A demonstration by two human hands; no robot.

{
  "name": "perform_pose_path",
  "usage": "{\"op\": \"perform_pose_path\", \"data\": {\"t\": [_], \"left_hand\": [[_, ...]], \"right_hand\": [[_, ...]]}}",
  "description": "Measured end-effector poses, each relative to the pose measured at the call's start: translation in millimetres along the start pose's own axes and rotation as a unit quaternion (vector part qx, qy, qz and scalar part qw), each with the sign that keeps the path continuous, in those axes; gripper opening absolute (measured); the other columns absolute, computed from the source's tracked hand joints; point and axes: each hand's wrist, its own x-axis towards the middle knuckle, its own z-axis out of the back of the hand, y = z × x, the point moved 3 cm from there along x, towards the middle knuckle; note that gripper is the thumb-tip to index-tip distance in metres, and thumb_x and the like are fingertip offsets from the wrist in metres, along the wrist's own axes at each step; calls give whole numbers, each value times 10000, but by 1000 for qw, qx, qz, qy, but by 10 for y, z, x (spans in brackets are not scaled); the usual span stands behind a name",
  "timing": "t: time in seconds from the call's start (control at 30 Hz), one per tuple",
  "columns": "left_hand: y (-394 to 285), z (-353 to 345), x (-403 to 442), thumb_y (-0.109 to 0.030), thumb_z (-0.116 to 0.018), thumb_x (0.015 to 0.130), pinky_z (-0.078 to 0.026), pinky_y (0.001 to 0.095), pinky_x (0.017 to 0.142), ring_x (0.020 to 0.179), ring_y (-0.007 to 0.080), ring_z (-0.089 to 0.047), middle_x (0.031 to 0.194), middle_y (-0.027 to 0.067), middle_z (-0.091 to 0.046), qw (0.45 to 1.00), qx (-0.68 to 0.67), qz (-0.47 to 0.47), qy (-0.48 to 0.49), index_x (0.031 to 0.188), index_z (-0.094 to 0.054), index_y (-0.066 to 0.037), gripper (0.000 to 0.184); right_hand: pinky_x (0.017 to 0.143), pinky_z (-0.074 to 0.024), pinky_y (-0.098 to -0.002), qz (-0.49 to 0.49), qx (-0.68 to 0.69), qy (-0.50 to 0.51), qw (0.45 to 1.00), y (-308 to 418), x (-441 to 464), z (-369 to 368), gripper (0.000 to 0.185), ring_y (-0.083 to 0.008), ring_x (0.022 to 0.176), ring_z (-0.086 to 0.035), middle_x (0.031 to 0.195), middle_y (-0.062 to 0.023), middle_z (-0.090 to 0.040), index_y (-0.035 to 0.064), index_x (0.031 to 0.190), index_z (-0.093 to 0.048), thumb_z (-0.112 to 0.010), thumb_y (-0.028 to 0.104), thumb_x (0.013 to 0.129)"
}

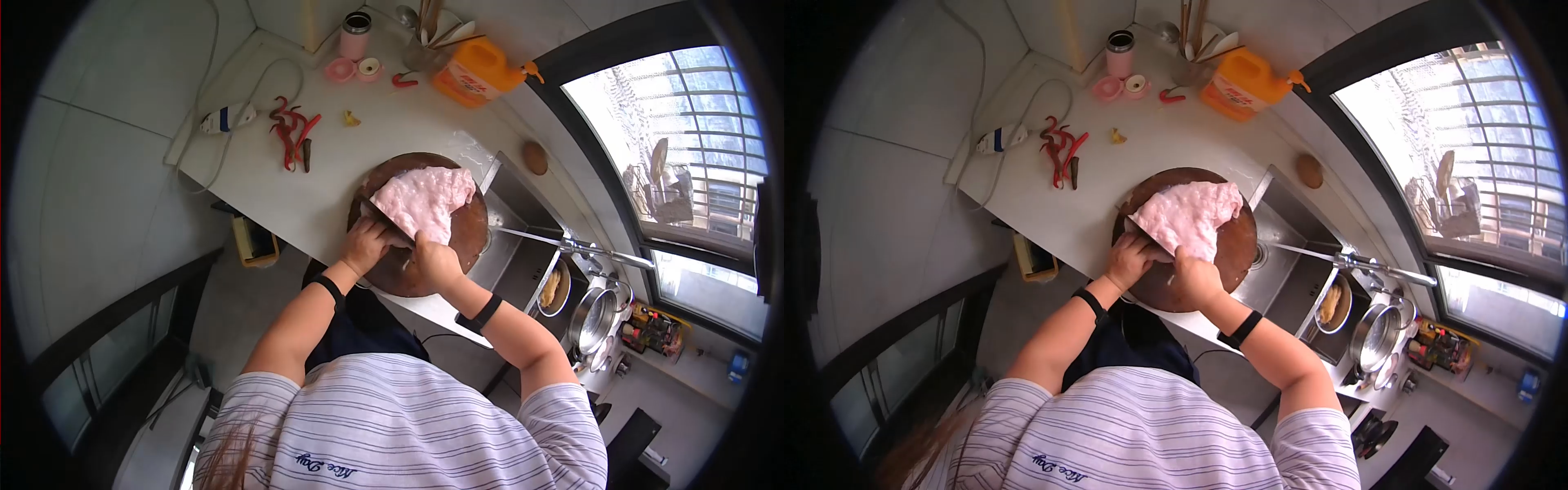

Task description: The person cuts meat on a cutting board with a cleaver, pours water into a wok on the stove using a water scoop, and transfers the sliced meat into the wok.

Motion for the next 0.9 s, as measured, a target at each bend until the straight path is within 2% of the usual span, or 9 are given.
{"op": "perform_pose_path", "data": {"t": [0.17, 0.27, 0.33, 0.4, 0.47, 0.5, 0.77, 0.87, 0.9], "left_hand": [[40, -46, -6, -153, -647, 643, -424, 406, 857, 946, 256, -516, 977, 42, -568, 1000, -12, -13, 0, 945, -609, -165, 305], [-23, -78, 22, -156, -636, 656, -432, 410, 847, 959, 262, -520, 1000, 85, -569, 997, -15, 36, 68, 989, -597, -105, 339], [-14, 19, 105, -155, -625, 669, -433, 412, 844, 948, 264, -531, 1000, 120, -567, 978, -151, 143, -16, 1005, -584, -60, 352], [-19, 54, 83, -151, -627, 651, -426, 402, 859, 921, 246, -543, 958, 97, -582, 987, -95, 115, 65, 967, -607, -74, 326], [-20, -32, -55, -145, -631, 621, -426, 382, 860, 895, 232, -551, 909, 67, -590, 996, -39, -77, -1, 865, -624, -92, 249], [-85, -60, -49, -108, -691, 533, -427, 361, 871, 897, 221, -561, 895, 45, -599, 996, -39, -78, 10, 814, -646, -109, 284], [-488, 67, 140, -139, -648, 596, -410, 386, 830, 859, 247, -530, 823, 66, -547, 992, -6, -83, 98, 731, -576, -99, 158], [-579, 301, 247, -147, -647, 637, -399, 399, 813, 864, 271, -519, 867, 82, -541, 998, -50, -26, 25, 786, -575, -83, 179], [-490, 264, 292, -168, -654, 648, -391, 403, 805, 875, 274, -511, 889, 84, -538, 995, -5, 88, -43, 834, -571, -80, 222]], "right_hand": [[558, -487, -444, 43, 17, -31, 998, 283, 479, 66, 271, -364, 625, -615, 659, -203, -599, -7, 918, -414, -555, 122, 726], [572, -485, -449, 64, 33, -58, 996, 575, 765, 105, 196, -364, 642, -615, 677, -206, -606, -8, 922, -429, -496, 91, 766], [579, -483, -451, 74, 42, -81, 993, 576, 795, 175, 174, -362, 652, -617, 688, -204, -611, -6, 928, -438, -471, 78, 779], [575, -479, -452, 92, 39, -51, 994, 366, 687, 128, 179, -360, 661, -618, 692, -187, -617, 2, 942, -442, -484, 105, 801], [573, -472, -458, 43, 43, -28, 998, 5, 396, 146, 189, -368, 658, -614, 693, -189, -617, 5, 948, -442, -496, 144, 831], [573, -469, -464, 14, 38, -40, 998, -171, 274, 105, 206, -374, 653, -609, 692, -194, -614, 7, 958, -443, -504, 164, 840], [571, -450, -497, -97, 142, -221, 960, -464, 114, -8, 249, -420, 643, -582, 671, -240, -584, 10, 989, -437, -552, 160, 827], [568, -448, -497, -86, 156, -218, 960, -330, 10, 164, 241, -419, 641, -582, 668, -238, -583, 15, 988, -434, -546, 158, 831], [565, -447, -496, -84, 154, -201, 964, -292, -58, 174, 237, -418, 639, -582, 665, -236, -583, 18, 989, -432, -542, 158, 833]]}}
